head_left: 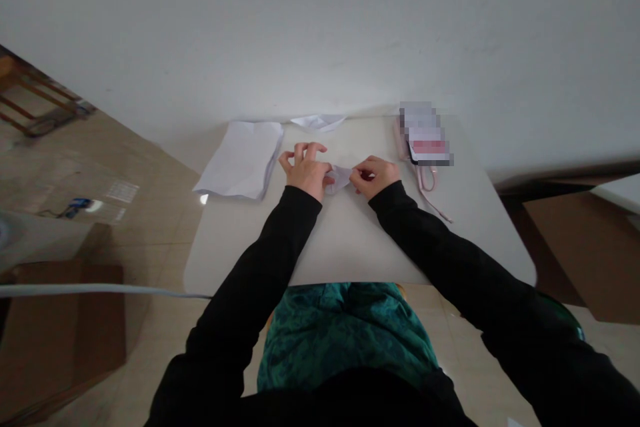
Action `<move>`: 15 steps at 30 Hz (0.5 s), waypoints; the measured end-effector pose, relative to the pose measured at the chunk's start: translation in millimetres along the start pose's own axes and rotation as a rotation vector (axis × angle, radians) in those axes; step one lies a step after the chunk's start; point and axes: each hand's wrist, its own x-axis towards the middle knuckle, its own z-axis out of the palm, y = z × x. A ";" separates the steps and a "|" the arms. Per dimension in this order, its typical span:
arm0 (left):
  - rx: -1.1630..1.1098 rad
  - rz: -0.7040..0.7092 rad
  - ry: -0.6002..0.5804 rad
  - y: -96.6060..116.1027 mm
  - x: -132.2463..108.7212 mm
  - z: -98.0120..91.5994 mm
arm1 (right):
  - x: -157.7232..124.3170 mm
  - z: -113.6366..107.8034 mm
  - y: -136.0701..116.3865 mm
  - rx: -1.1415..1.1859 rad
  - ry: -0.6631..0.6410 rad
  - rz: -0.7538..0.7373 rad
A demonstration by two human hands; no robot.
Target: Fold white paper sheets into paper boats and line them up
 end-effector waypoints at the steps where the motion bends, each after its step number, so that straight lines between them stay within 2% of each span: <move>1: -0.002 0.016 -0.008 0.8 -0.5 -1.6 | 0.5 -0.6 -0.2 -0.001 -0.028 0.000; 4: -0.026 0.059 0.012 4.4 -1.2 -3.9 | 1.9 -1.2 1.3 0.045 -0.059 0.037; 6: -0.107 0.028 0.097 7.4 0.7 -0.2 | 2.7 -0.2 2.8 0.103 -0.021 0.114; 10: -0.544 -0.175 0.307 11.3 9.1 21.5 | 2.3 4.1 1.1 0.374 0.115 0.282; 12: -0.857 -0.299 0.288 11.5 12.9 34.2 | 0.6 6.6 -2.8 0.535 0.136 0.308; 15: -1.227 -0.342 0.125 9.1 15.9 45.6 | -1.5 8.8 -7.7 0.622 0.044 0.314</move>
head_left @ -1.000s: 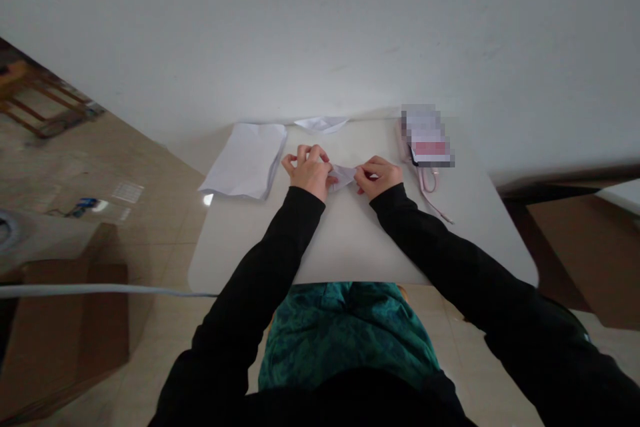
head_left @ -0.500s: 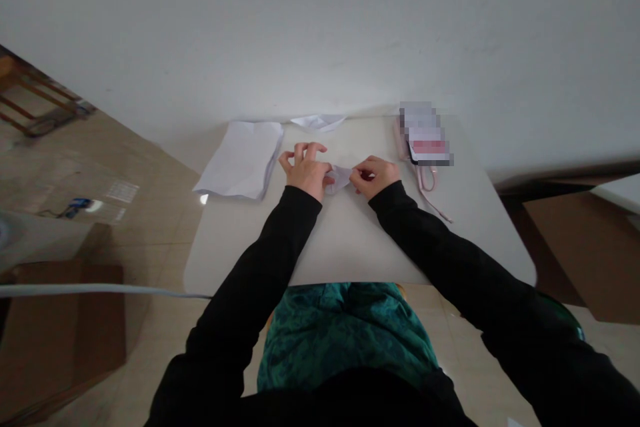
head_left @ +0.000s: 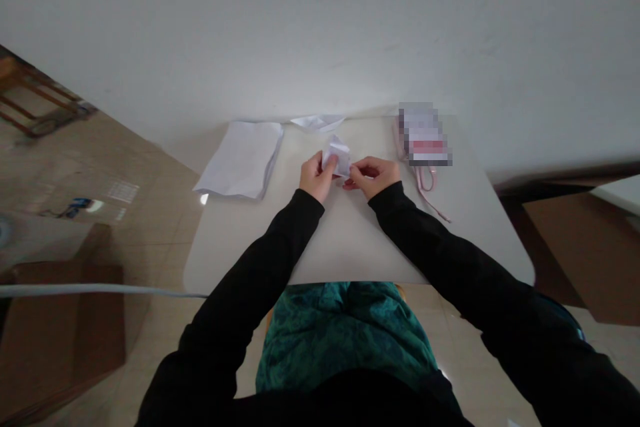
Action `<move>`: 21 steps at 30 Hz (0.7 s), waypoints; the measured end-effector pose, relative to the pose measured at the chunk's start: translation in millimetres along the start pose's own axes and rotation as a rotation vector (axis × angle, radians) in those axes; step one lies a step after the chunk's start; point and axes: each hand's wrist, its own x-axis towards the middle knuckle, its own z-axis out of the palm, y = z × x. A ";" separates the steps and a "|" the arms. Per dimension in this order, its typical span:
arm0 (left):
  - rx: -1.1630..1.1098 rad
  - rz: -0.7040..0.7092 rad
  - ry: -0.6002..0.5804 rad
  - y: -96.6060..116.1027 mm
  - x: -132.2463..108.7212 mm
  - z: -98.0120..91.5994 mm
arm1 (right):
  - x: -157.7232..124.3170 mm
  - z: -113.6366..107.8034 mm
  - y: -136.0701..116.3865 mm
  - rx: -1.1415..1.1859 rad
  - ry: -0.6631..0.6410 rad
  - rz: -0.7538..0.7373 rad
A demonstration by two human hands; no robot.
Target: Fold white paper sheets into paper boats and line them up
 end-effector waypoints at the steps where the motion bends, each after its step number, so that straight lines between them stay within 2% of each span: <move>1: -0.066 -0.021 -0.036 -1.4 0.9 -0.6 | 0.2 0.2 -0.3 -0.011 -0.029 0.016; 4: -0.141 -0.033 -0.093 0.1 2.2 -4.3 | 5.7 -3.3 0.2 -0.042 -0.068 0.040; 9: 0.011 0.010 -0.253 6.4 -1.3 -5.8 | 14.4 -10.7 1.7 -0.122 -0.153 -0.077; 12: -0.076 -0.031 -0.223 5.9 -5.1 -0.6 | 11.6 -9.4 0.7 -0.100 -0.155 -0.120; 16: -0.286 -0.152 -0.186 6.5 -10.8 8.7 | 9.6 -6.9 0.2 -0.060 -0.095 -0.087; 21: -0.265 -0.203 -0.191 15.2 -18.5 13.9 | 13.0 -8.8 -1.7 -0.007 0.012 -0.137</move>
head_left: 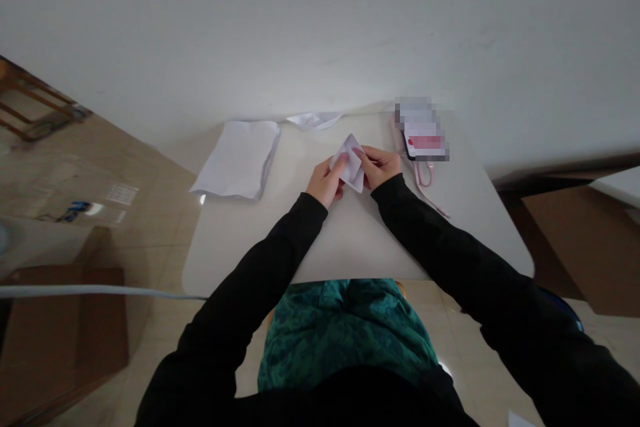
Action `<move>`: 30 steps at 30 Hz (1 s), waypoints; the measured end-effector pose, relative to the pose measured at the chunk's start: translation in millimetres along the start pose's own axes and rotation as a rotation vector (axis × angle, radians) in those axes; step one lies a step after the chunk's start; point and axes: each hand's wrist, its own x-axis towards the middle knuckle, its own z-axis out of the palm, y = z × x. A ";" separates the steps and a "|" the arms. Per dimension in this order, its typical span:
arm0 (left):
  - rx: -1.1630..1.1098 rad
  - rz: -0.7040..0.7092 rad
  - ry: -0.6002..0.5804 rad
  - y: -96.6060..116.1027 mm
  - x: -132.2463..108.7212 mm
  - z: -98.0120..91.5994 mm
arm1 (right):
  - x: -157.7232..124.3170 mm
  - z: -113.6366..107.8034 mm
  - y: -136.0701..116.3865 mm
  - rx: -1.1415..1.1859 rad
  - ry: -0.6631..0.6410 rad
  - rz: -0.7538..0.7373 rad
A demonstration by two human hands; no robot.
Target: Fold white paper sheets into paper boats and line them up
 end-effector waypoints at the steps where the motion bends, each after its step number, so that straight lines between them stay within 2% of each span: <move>1: 0.013 -0.013 0.001 1.3 -1.1 0.6 | -0.1 -0.6 -1.1 0.007 0.001 -0.011; 4: 0.091 -0.005 0.002 3.3 -2.0 -0.1 | -2.6 -1.5 -3.5 0.004 -0.104 0.024; 8: 0.380 0.129 0.026 0.5 1.2 -5.2 | -3.8 0.1 -0.6 -0.119 -0.220 0.070; 12: 0.820 0.331 0.066 -2.4 2.3 -8.1 | -3.0 3.9 -3.6 -0.524 -0.233 -0.006; 14: 1.054 0.348 0.078 -1.0 0.6 -8.0 | -4.3 5.5 -8.6 -0.740 -0.244 -0.003; 16: 1.189 0.336 0.079 2.4 -1.6 -7.9 | -6.4 6.1 -12.6 -0.856 -0.244 0.005; 18: 1.174 0.354 0.063 6.5 -3.2 -8.5 | -8.1 5.6 -13.5 -0.829 -0.249 -0.027; 21: 1.004 0.394 0.006 11.0 -3.5 -10.4 | -8.4 4.0 -8.9 -0.633 -0.262 -0.088; 25: 0.926 0.374 -0.053 10.3 -2.8 -11.6 | -5.4 3.8 -1.6 -0.417 -0.211 -0.037; 30: 0.911 0.442 0.006 6.7 -3.7 -9.5 | -3.3 6.4 -7.1 -0.513 -0.226 -0.029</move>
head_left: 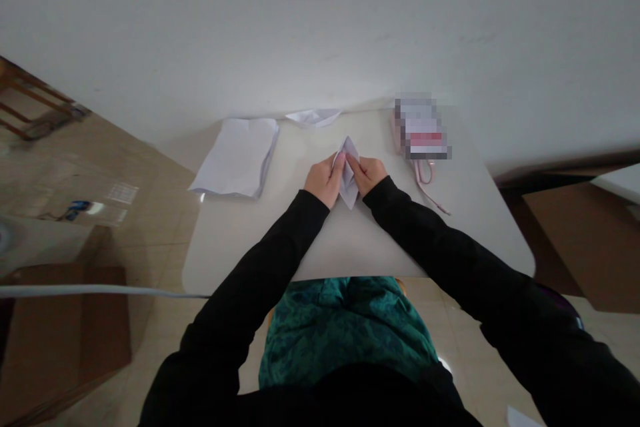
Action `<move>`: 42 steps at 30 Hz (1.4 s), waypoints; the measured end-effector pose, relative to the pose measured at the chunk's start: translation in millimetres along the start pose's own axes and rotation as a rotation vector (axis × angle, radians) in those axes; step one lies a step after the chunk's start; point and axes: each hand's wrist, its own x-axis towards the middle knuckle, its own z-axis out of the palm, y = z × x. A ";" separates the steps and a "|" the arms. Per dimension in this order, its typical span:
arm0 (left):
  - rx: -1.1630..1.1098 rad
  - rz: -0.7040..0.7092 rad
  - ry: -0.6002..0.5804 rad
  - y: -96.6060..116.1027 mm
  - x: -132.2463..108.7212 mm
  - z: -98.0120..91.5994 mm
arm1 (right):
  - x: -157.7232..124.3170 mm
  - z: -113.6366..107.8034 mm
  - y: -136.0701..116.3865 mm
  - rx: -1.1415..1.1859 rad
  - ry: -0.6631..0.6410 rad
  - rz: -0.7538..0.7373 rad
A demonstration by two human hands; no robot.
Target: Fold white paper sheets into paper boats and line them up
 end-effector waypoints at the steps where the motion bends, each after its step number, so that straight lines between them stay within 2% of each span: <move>1: 0.027 -0.010 0.009 0.3 -0.1 0.8 | -0.3 -0.4 -1.9 -0.052 -0.006 -0.003; 4: 0.184 -0.037 -0.011 1.2 0.3 3.1 | -2.7 0.2 -5.4 -0.261 -0.025 -0.007; 7: 0.409 -0.073 -0.093 1.1 0.9 3.7 | -6.3 3.5 -5.4 -0.493 -0.074 0.001; 10: 0.502 -0.076 -0.143 0.3 1.1 1.3 | -8.3 5.4 -3.8 -0.604 -0.100 0.036; 13: 0.371 -0.013 -0.126 -0.2 1.1 -1.1 | -8.0 3.6 -2.2 -0.519 -0.017 0.037; 16: 0.267 -0.016 -0.102 0.0 0.5 -0.2 | -7.8 1.3 -2.1 -0.354 0.048 0.030; 19: 0.293 -0.032 -0.097 -0.1 -0.7 2.9 | -9.4 2.1 -4.9 -0.331 0.007 0.071; 22: 0.358 -0.038 -0.101 -0.7 -2.1 5.0 | -12.0 4.5 -9.2 -0.482 -0.066 0.076; 25: 0.265 -0.036 -0.083 -0.9 -2.7 5.0 | -14.3 6.0 -11.1 -0.603 -0.087 0.080; 29: 0.104 -0.028 0.003 -1.0 -2.6 5.6 | -16.9 5.9 -7.8 -0.481 -0.005 0.019; 33: 0.050 -0.066 0.036 0.6 -3.5 7.1 | -19.5 5.3 -6.4 -0.350 -0.007 0.024; 38: -0.084 -0.032 0.026 4.8 -5.7 10.7 | -20.4 2.4 -17.3 -0.564 -0.131 0.098; 42: 0.069 -0.105 0.034 6.0 -7.3 15.7 | -21.1 2.2 -26.9 -0.700 -0.158 0.164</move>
